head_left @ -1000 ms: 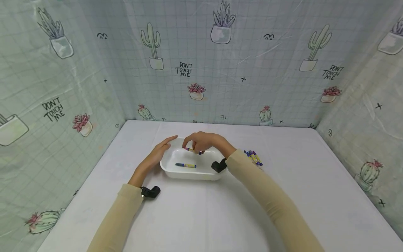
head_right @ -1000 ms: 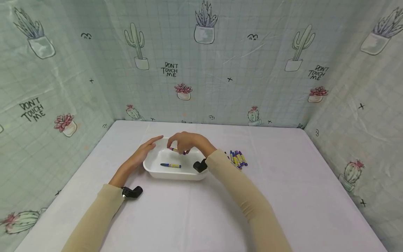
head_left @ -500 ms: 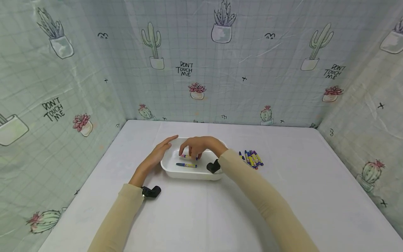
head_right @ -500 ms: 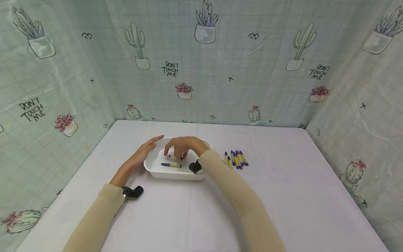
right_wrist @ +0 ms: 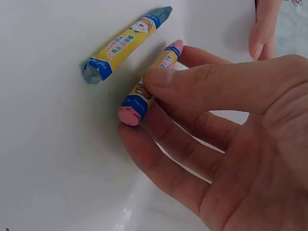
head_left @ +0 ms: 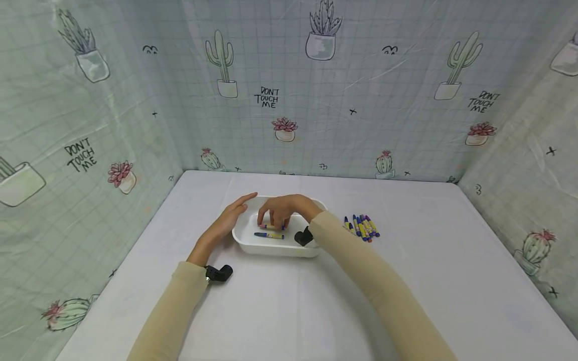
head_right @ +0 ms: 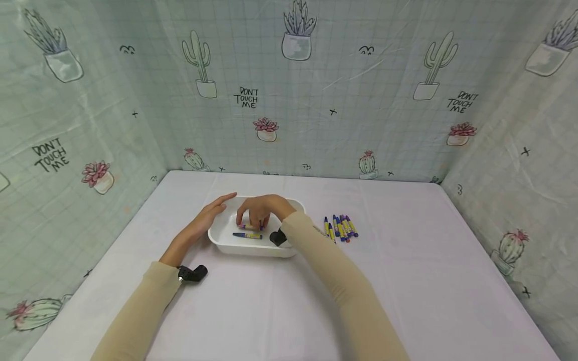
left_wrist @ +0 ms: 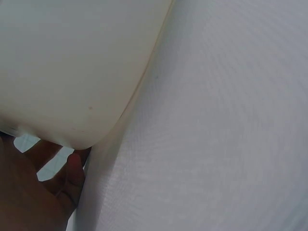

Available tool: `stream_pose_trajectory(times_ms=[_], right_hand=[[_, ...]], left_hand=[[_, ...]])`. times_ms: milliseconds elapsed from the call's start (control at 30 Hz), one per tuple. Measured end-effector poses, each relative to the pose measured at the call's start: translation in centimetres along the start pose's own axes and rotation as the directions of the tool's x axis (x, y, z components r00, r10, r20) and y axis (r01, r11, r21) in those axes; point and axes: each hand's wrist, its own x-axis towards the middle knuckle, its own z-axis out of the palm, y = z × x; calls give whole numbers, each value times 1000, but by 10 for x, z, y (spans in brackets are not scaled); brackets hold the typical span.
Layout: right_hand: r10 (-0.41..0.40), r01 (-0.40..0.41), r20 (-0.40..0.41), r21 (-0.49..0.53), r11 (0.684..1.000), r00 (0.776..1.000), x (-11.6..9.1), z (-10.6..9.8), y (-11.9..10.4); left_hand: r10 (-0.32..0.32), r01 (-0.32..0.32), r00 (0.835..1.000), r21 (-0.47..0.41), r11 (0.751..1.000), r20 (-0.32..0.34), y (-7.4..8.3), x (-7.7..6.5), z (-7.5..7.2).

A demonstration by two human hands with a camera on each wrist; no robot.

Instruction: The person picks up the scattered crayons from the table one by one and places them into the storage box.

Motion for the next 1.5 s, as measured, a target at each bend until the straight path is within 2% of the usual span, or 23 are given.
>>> stream_pose_trajectory(times_ms=[167,233,433,600,867,1133,1267,1500], right_hand=[[6,-6,-2,-44,999,1000,1,0,-4],[7,-7,-2,-56,998,1000,1,-1,-5],[18,-18,3,-62,998,1000,0,0,-8],[42,-41,15,-51,998,999,1,1,-7],[66,-67,55,16,998,996,1,1,-7],[77,-78,55,14,997,996,2,1,-7],[80,-82,53,34,996,995,1,1,-8],[89,-93,67,52,994,994,1,2,-8]], left_hand=[[3,-4,1000,25,1000,25,18,-5,-1],[8,-9,1000,31,999,29,20,-5,-1],[26,-26,1000,17,1000,8,1,5,0],[43,-43,999,27,999,-13,-6,6,1],[36,-36,999,39,999,-23,-7,4,0],[24,-24,1000,12,1000,3,-2,4,-1],[43,-43,999,25,999,-10,-8,6,-1],[48,-47,999,36,998,-20,-8,3,1]])
